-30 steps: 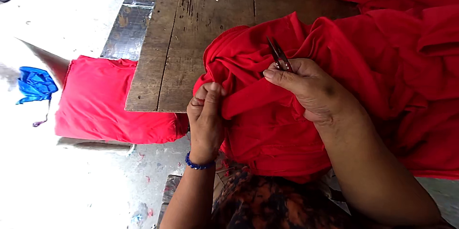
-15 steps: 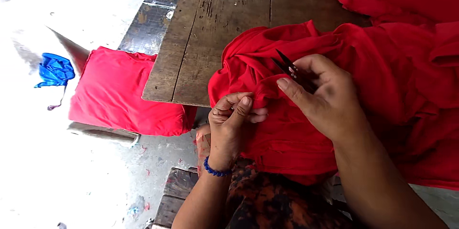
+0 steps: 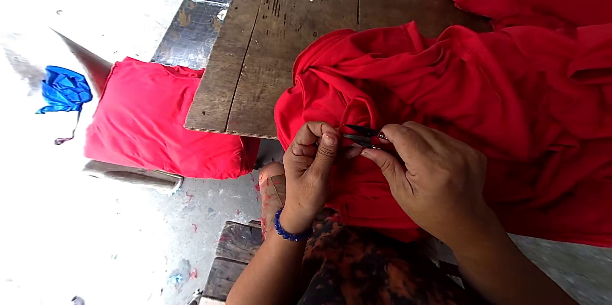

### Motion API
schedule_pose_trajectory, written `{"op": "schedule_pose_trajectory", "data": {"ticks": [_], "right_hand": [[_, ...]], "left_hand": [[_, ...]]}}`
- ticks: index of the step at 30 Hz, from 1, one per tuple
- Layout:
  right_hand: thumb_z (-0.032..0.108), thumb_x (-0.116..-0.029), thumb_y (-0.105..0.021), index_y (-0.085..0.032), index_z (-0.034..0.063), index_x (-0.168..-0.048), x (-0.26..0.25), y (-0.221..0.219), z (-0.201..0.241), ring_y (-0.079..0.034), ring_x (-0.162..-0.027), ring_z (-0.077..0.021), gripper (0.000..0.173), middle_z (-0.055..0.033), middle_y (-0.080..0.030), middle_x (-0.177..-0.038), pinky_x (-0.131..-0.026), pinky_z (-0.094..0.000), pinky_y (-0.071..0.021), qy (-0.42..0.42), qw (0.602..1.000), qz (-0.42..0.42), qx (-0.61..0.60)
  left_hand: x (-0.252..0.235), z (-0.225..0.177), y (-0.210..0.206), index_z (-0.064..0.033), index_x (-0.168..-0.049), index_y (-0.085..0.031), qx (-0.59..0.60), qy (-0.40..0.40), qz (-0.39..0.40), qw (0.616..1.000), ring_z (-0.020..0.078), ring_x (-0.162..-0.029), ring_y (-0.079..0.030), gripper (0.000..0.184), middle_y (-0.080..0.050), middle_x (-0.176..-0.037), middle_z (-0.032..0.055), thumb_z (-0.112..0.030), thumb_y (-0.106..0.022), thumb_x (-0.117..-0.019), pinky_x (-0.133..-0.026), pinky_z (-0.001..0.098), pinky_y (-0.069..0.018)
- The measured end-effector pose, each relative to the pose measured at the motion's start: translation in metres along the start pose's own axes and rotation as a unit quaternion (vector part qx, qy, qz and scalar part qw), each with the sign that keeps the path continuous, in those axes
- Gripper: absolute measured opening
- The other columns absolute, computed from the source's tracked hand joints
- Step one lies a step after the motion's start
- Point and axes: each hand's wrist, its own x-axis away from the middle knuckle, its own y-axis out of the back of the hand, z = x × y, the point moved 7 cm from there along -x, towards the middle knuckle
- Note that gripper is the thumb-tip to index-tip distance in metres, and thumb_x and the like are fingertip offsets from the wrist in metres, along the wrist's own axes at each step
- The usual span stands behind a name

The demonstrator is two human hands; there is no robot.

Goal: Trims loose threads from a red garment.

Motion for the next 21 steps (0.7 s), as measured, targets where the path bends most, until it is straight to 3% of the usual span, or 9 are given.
{"op": "schedule_pose_trajectory", "data": {"ticks": [6,10,12,13,14,15,16,18,21], "right_hand": [[0.026,-0.1046,-0.056,-0.070,0.0021,-0.091,0.000,-0.004,-0.005,-0.058,-0.061,-0.0233,0.031,-0.0086,-0.058,-0.070,-0.050,-0.0350,-0.0394,-0.017,1.000,0.014,0.012],[0.031,-0.1015,-0.062,-0.069,0.0022,-0.100,0.001,-0.009,-0.017,-0.057,-0.062,-0.0173,0.030,-0.0065,-0.062,-0.074,-0.052,-0.0317,-0.0418,-0.043,0.998,0.024,-0.050],[0.029,-0.1016,-0.061,-0.070,0.0016,-0.097,0.001,-0.010,-0.018,-0.057,-0.060,-0.0173,0.029,-0.0069,-0.062,-0.072,-0.051,-0.0317,-0.0407,-0.034,0.998,0.013,-0.056],[0.027,-0.1025,-0.060,-0.070,0.0012,-0.097,0.001,-0.010,-0.021,-0.057,-0.060,-0.0162,0.028,-0.0070,-0.062,-0.072,-0.052,-0.0310,-0.0412,-0.037,0.997,0.003,-0.066],[0.025,-0.1035,-0.060,-0.070,0.0002,-0.098,0.001,-0.008,-0.024,-0.056,-0.061,-0.0132,0.028,-0.0067,-0.062,-0.072,-0.053,-0.0281,-0.0421,-0.048,0.995,-0.011,-0.090],[0.023,-0.1043,-0.059,-0.068,-0.0003,-0.099,0.002,-0.005,-0.028,-0.054,-0.061,-0.0077,0.025,-0.0048,-0.061,-0.073,-0.054,-0.0224,-0.0429,-0.063,0.990,-0.026,-0.127],[0.021,-0.1050,-0.059,-0.063,-0.0001,-0.100,0.002,-0.001,-0.031,-0.051,-0.062,-0.0014,0.022,-0.0017,-0.057,-0.074,-0.055,-0.0155,-0.0425,-0.076,0.980,-0.038,-0.180],[0.019,-0.1072,-0.054,-0.055,0.0052,-0.101,0.000,0.003,-0.031,-0.046,-0.059,0.0057,0.016,0.0060,-0.050,-0.074,-0.052,-0.0082,-0.0401,-0.078,0.936,-0.022,-0.343],[0.036,-0.1108,-0.044,-0.053,0.0139,-0.101,-0.016,0.001,-0.020,-0.050,-0.054,0.0052,0.025,0.0077,-0.064,-0.080,-0.045,-0.0103,-0.0412,-0.036,0.835,0.086,-0.543]], "left_hand": [[-0.001,0.002,0.000,-0.0145,-0.104,-0.058,0.006,0.006,0.011,1.000,0.0146,-0.087,-0.074,0.016,-0.070,-0.096,0.0008,-0.016,-0.043,-0.1105,-0.081,0.0368,-0.0650],[-0.002,0.002,0.001,-0.0184,-0.105,-0.051,0.063,0.012,0.010,0.998,0.0183,-0.087,-0.076,0.025,-0.074,-0.095,0.0032,-0.031,-0.032,-0.1129,-0.078,0.0360,-0.0649],[-0.002,0.001,0.003,-0.0190,-0.106,-0.054,0.065,0.001,0.012,0.998,0.0199,-0.088,-0.077,0.028,-0.075,-0.097,0.0041,-0.041,-0.036,-0.1105,-0.078,0.0362,-0.0650],[-0.002,-0.002,0.003,-0.0198,-0.108,-0.052,0.047,-0.006,0.017,0.999,0.0192,-0.088,-0.077,0.023,-0.075,-0.097,0.0030,-0.040,-0.041,-0.1096,-0.079,0.0353,-0.0649],[-0.004,-0.007,0.004,-0.0198,-0.110,-0.050,0.017,-0.015,0.021,1.000,0.0175,-0.086,-0.077,0.009,-0.075,-0.096,0.0017,-0.029,-0.048,-0.1094,-0.078,0.0333,-0.0648],[-0.008,-0.014,0.004,-0.0190,-0.111,-0.047,-0.020,-0.025,0.022,0.999,0.0141,-0.082,-0.076,0.013,-0.075,-0.095,0.0000,-0.012,-0.057,-0.1052,-0.074,0.0295,-0.0642],[-0.014,-0.022,0.003,-0.0189,-0.112,-0.046,-0.063,-0.035,0.026,0.997,0.0084,-0.076,-0.072,0.027,-0.074,-0.093,-0.0027,-0.003,-0.063,-0.0995,-0.067,0.0232,-0.0611],[-0.036,-0.043,-0.002,-0.0179,-0.113,-0.044,-0.146,-0.069,0.047,0.986,-0.0008,-0.065,-0.065,0.033,-0.074,-0.087,-0.0080,0.000,-0.066,-0.0963,-0.055,0.0143,-0.0524],[-0.088,-0.068,-0.025,-0.0088,-0.114,-0.048,-0.222,-0.124,0.125,0.959,-0.0021,-0.056,-0.057,0.020,-0.067,-0.077,-0.0102,-0.004,-0.061,-0.0999,-0.048,0.0159,-0.0479]]}}
